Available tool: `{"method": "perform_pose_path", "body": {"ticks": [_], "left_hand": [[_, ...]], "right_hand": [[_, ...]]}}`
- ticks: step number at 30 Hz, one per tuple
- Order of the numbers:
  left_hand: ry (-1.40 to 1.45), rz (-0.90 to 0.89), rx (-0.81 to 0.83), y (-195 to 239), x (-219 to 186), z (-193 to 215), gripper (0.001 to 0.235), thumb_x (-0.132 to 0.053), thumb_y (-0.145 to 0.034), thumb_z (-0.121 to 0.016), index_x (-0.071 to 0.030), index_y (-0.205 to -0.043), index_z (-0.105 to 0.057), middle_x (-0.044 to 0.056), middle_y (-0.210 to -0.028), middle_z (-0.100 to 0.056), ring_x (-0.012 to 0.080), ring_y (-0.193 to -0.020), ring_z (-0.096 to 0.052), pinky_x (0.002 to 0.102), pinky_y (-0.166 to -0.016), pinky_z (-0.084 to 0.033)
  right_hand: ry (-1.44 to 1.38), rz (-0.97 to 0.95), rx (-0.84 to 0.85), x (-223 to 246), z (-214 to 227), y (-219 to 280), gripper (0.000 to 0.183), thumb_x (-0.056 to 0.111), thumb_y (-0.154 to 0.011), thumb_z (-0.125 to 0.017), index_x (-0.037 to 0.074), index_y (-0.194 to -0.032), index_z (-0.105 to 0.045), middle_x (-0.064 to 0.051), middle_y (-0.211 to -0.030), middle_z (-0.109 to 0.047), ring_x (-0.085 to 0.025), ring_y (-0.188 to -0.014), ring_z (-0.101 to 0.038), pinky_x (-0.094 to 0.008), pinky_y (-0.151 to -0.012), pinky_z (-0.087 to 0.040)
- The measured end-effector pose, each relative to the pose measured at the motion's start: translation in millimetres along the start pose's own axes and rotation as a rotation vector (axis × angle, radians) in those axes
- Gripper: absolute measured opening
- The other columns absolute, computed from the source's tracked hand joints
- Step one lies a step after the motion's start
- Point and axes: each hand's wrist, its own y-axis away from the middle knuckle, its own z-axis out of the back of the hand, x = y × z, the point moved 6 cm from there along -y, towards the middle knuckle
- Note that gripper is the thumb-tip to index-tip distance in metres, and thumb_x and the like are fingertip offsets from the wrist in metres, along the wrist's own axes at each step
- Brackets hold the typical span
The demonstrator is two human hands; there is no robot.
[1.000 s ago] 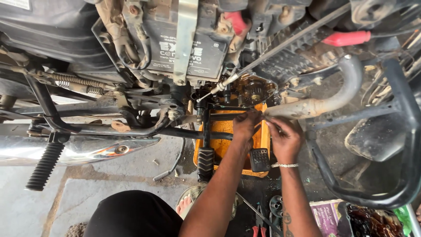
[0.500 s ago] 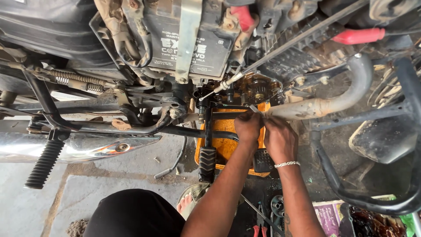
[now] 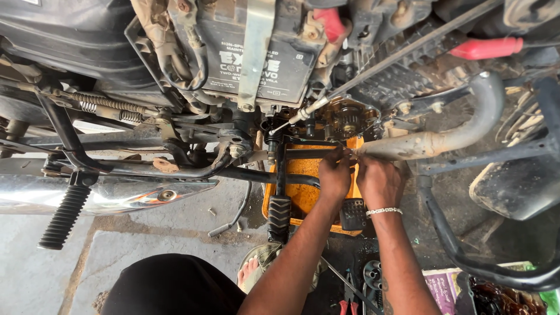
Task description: The person crouches beside a motorcycle and works on the exposed engine and clutch assembly, using hand tools to loosen, adjust, and manipulate cables and components near the battery area. They handle a long rod-like tool and small parts, occasionally reaching toward parts laid out on newspaper on the ground.
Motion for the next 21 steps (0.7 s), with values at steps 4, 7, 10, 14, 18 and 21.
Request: {"method": "perform_pose_path", "body": {"ticks": [4, 7, 10, 14, 18, 21], "left_hand": [[-0.006, 0.02, 0.014, 4, -2, 0, 0.045, -0.004, -0.1, -0.05, 0.006, -0.144, -0.048, 0.014, -0.122, -0.067, 0.0209, -0.1, -0.07, 0.031, -0.082, -0.058], [0.01, 0.007, 0.031, 6, -5, 0, 0.045, -0.002, -0.099, -0.049, 0.007, -0.144, -0.047, 0.014, -0.122, -0.066, 0.0207, -0.102, -0.07, 0.031, -0.083, -0.058], [-0.031, 0.014, 0.028, 6, -4, -1, 0.052, -0.002, -0.097, -0.051, 0.003, -0.148, -0.041, 0.014, -0.123, -0.066, 0.019, -0.104, -0.069, 0.03, -0.085, -0.058], [-0.114, 0.006, 0.042, 4, 0, 2, 0.047, -0.007, -0.098, -0.058, 0.009, -0.142, -0.053, 0.017, -0.126, -0.067, 0.0223, -0.1, -0.066, 0.031, -0.082, -0.056], [-0.016, -0.024, 0.081, 5, -4, 1, 0.059, -0.008, -0.097, -0.057, 0.006, -0.152, -0.039, 0.015, -0.128, -0.065, 0.0192, -0.107, -0.066, 0.029, -0.086, -0.057], [0.006, 0.072, 0.052, 10, -11, 3, 0.061, -0.009, -0.099, -0.055, 0.003, -0.154, -0.033, 0.013, -0.128, -0.065, 0.0165, -0.108, -0.066, 0.026, -0.089, -0.056]], "right_hand": [[0.039, 0.006, 0.04, -5, -9, -2, 0.013, 0.017, -0.094, -0.067, 0.013, -0.095, -0.079, -0.016, -0.087, -0.075, -0.035, -0.082, -0.073, -0.047, -0.078, -0.057], [0.036, 0.049, 0.049, 4, -7, -2, 0.015, 0.011, -0.089, -0.066, 0.014, -0.095, -0.079, -0.016, -0.088, -0.075, -0.037, -0.081, -0.072, -0.048, -0.074, -0.056], [0.059, 0.061, 0.007, 6, -3, 0, 0.018, 0.009, -0.084, -0.066, 0.013, -0.096, -0.079, -0.015, -0.089, -0.075, -0.036, -0.082, -0.072, -0.048, -0.075, -0.056], [0.006, 0.076, -0.051, 2, -6, 2, 0.017, 0.009, -0.088, -0.064, 0.013, -0.098, -0.078, -0.016, -0.091, -0.075, -0.036, -0.083, -0.072, -0.047, -0.075, -0.057], [0.059, 0.088, 0.009, 12, -3, -2, 0.021, 0.008, -0.085, -0.063, 0.013, -0.099, -0.078, -0.015, -0.092, -0.075, -0.036, -0.083, -0.072, -0.048, -0.075, -0.057], [0.063, 0.101, 0.03, -1, -34, -2, 0.016, 0.009, -0.096, -0.062, 0.012, -0.099, -0.077, -0.014, -0.094, -0.075, -0.035, -0.085, -0.073, -0.046, -0.077, -0.058]]}}
